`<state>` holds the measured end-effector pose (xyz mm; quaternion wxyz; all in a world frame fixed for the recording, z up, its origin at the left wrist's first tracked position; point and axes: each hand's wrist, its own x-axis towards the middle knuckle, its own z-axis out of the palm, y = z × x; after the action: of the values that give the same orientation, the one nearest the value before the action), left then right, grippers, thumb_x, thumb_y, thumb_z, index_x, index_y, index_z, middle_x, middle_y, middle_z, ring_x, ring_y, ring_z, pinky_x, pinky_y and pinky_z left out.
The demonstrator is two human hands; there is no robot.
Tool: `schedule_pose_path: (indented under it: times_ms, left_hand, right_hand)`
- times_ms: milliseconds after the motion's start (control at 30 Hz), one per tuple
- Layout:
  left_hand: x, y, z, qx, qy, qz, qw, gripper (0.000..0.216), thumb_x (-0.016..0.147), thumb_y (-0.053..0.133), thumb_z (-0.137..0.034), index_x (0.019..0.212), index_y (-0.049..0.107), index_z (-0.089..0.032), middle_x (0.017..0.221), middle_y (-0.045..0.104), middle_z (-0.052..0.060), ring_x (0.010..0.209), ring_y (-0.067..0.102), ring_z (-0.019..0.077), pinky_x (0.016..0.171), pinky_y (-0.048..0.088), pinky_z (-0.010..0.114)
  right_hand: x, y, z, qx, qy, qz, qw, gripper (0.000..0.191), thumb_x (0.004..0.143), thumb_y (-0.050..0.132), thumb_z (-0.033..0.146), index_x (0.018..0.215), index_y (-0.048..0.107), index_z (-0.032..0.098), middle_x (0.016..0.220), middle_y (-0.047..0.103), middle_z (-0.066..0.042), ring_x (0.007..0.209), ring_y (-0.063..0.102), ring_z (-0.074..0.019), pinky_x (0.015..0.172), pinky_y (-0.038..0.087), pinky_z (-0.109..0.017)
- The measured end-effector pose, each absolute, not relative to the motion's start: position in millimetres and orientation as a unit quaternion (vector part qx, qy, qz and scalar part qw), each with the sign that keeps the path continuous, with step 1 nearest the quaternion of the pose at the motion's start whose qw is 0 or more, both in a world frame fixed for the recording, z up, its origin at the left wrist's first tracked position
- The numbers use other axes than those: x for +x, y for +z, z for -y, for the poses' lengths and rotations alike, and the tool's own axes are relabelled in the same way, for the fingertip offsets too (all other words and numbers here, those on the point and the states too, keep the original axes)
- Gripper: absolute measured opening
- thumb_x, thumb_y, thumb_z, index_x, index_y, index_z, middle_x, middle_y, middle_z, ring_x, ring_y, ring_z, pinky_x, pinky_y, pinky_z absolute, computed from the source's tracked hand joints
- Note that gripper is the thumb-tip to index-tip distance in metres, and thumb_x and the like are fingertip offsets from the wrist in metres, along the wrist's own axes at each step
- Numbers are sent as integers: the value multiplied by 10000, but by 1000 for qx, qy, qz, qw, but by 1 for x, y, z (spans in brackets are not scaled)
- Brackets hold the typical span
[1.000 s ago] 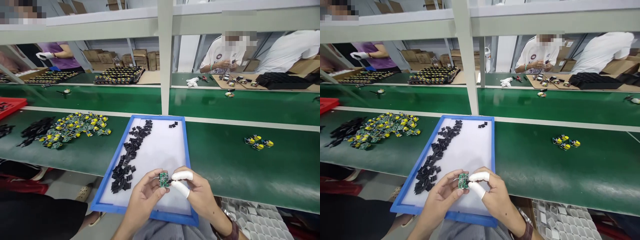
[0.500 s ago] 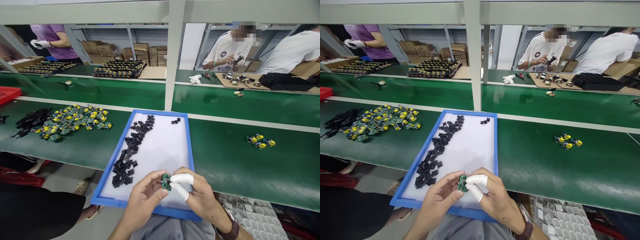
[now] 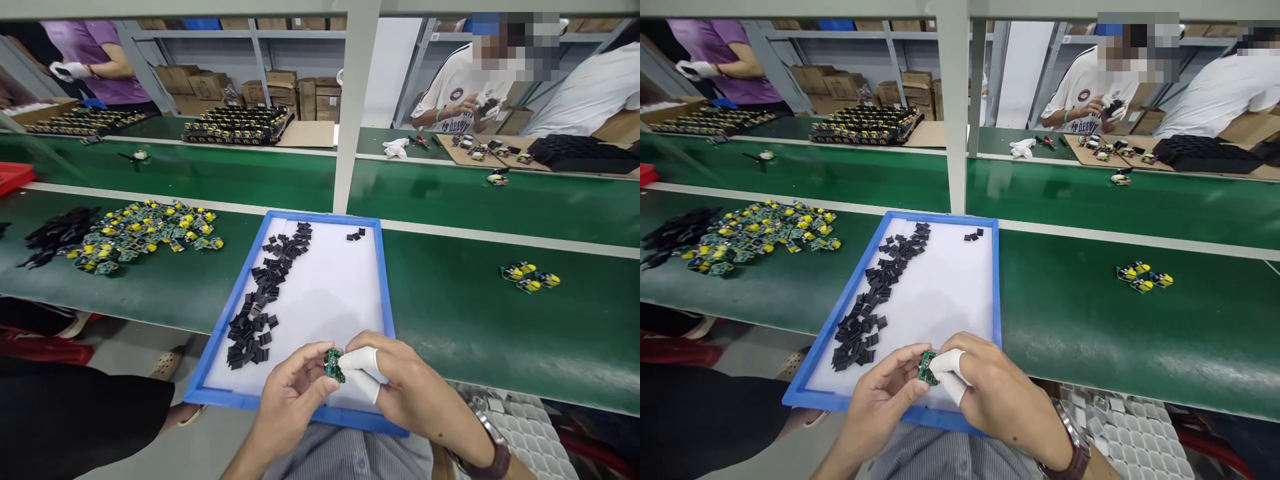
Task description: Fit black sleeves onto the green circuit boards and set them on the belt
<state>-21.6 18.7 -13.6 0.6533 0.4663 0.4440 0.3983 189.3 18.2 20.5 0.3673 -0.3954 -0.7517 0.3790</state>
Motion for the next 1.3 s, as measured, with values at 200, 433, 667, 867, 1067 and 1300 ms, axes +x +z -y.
schedule_pose_path:
  times_ms: [200, 433, 667, 867, 1067, 1300]
  left_hand:
    - [-28, -17, -20, 528, 376, -436, 624, 352, 851, 773, -300, 1202, 747, -275, 1031, 763, 55, 886, 713, 201, 779, 591, 262]
    - [-30, -24, -17, 577, 364, -444, 581, 359, 880, 748, -300, 1238, 718, -302, 1038, 735, 36, 881, 674, 170, 832, 581, 267]
    - [-29, -27, -15, 549, 367, -439, 609, 343, 865, 769, -270, 1205, 734, -299, 1033, 750, 28, 853, 699, 153, 777, 594, 232]
    - [-29, -27, -16, 521, 353, -442, 639, 354, 828, 807, -279, 1177, 752, -256, 1052, 765, 56, 885, 718, 180, 792, 606, 255]
    - [-32, -23, -21, 494, 353, -460, 648, 367, 808, 822, -313, 1161, 759, -230, 1016, 769, 72, 877, 711, 195, 777, 609, 277]
    - [-33, -18, -20, 469, 367, -482, 643, 364, 791, 833, -309, 1133, 772, -200, 988, 771, 81, 891, 707, 212, 765, 595, 274]
  right_hand:
    - [189, 19, -23, -374, 462, 710, 379, 223, 951, 643, 110, 1094, 723, 260, 967, 696, -41, 802, 650, -176, 694, 499, -280]
    - [186, 15, -18, -401, 457, 703, 369, 289, 931, 595, 39, 1091, 707, 252, 948, 657, -26, 848, 628, -174, 743, 477, -288]
    - [183, 18, -10, -458, 419, 719, 312, 193, 922, 576, 31, 919, 649, 210, 900, 639, -20, 796, 595, -174, 723, 456, -299]
    - [184, 18, -8, -437, 426, 733, 301, 186, 913, 598, 25, 901, 637, 207, 909, 647, -15, 789, 602, -163, 709, 461, -281]
    - [184, 17, -14, -408, 416, 739, 339, 197, 921, 581, 28, 982, 671, 193, 974, 646, -51, 881, 613, -195, 773, 488, -315]
    - [177, -1, -14, -380, 469, 670, 433, 272, 915, 600, 26, 1078, 699, 221, 978, 649, -43, 884, 629, -185, 781, 507, -316]
